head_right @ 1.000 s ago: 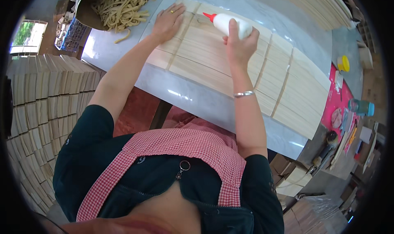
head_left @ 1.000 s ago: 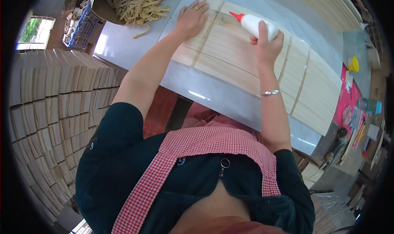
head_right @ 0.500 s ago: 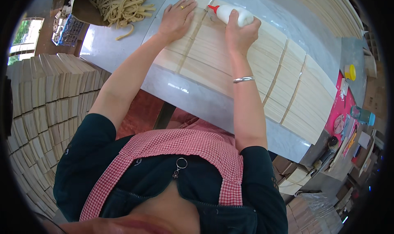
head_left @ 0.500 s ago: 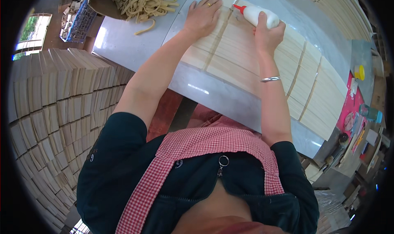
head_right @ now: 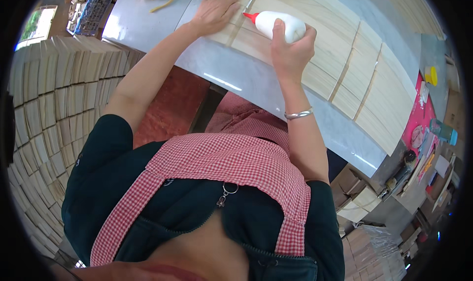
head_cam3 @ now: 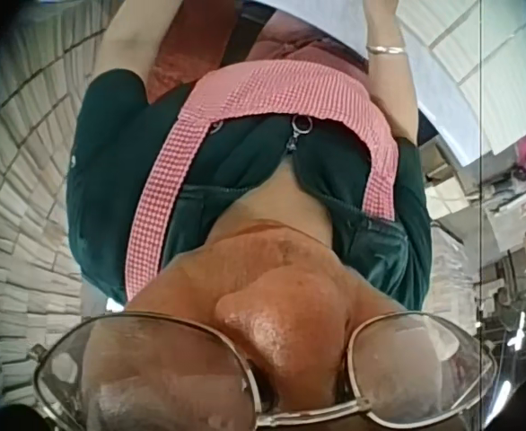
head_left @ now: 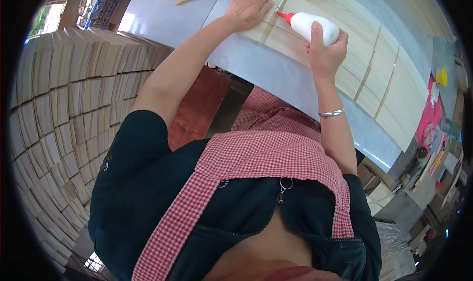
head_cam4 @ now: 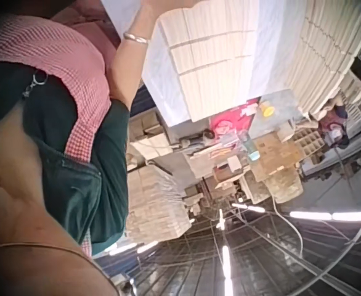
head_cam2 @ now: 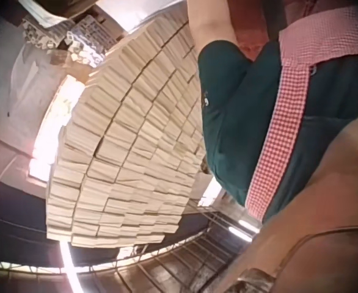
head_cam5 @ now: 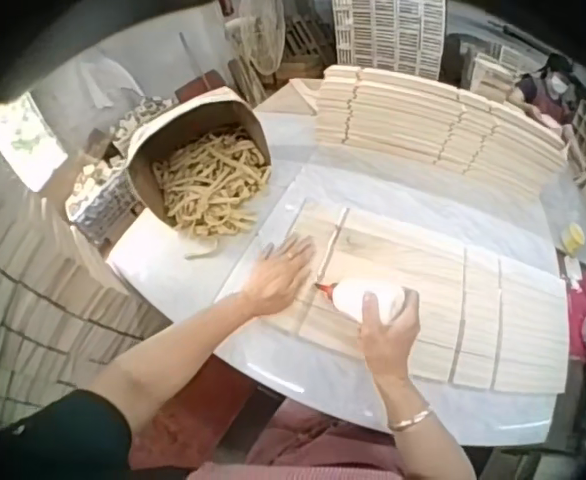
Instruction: Assembling wooden boxes by applying glue to joints and securing them with a pneumatic stapler.
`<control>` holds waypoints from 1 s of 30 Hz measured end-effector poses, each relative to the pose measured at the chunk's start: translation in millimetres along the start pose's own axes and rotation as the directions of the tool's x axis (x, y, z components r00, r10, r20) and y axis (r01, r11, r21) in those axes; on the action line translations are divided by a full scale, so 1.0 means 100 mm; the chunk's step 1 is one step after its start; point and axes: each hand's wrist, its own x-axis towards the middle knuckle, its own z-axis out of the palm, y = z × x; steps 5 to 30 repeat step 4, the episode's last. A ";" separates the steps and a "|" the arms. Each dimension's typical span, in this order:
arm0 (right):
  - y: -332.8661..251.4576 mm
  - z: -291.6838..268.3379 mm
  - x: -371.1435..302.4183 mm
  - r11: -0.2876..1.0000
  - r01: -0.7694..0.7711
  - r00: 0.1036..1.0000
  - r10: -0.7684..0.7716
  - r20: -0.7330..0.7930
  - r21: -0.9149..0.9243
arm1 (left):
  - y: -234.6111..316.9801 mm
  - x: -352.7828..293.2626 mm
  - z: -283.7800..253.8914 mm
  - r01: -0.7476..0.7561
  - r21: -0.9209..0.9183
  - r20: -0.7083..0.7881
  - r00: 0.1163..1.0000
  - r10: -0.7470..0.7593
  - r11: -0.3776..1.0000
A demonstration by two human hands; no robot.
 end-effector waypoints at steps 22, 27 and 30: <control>-0.05 -0.07 -0.38 1.000 0.008 0.999 -0.006 0.045 -0.028 | 0.03 -0.03 -0.03 0.028 -0.058 -0.017 0.999 -0.029 0.998; -0.05 -0.07 -0.38 1.000 0.008 0.999 -0.006 0.045 -0.028 | 0.03 -0.03 -0.03 0.028 -0.058 -0.017 0.999 -0.029 0.998; -0.05 -0.07 -0.38 1.000 0.008 0.999 -0.006 0.045 -0.028 | 0.03 -0.03 -0.03 0.028 -0.058 -0.017 0.999 -0.029 0.998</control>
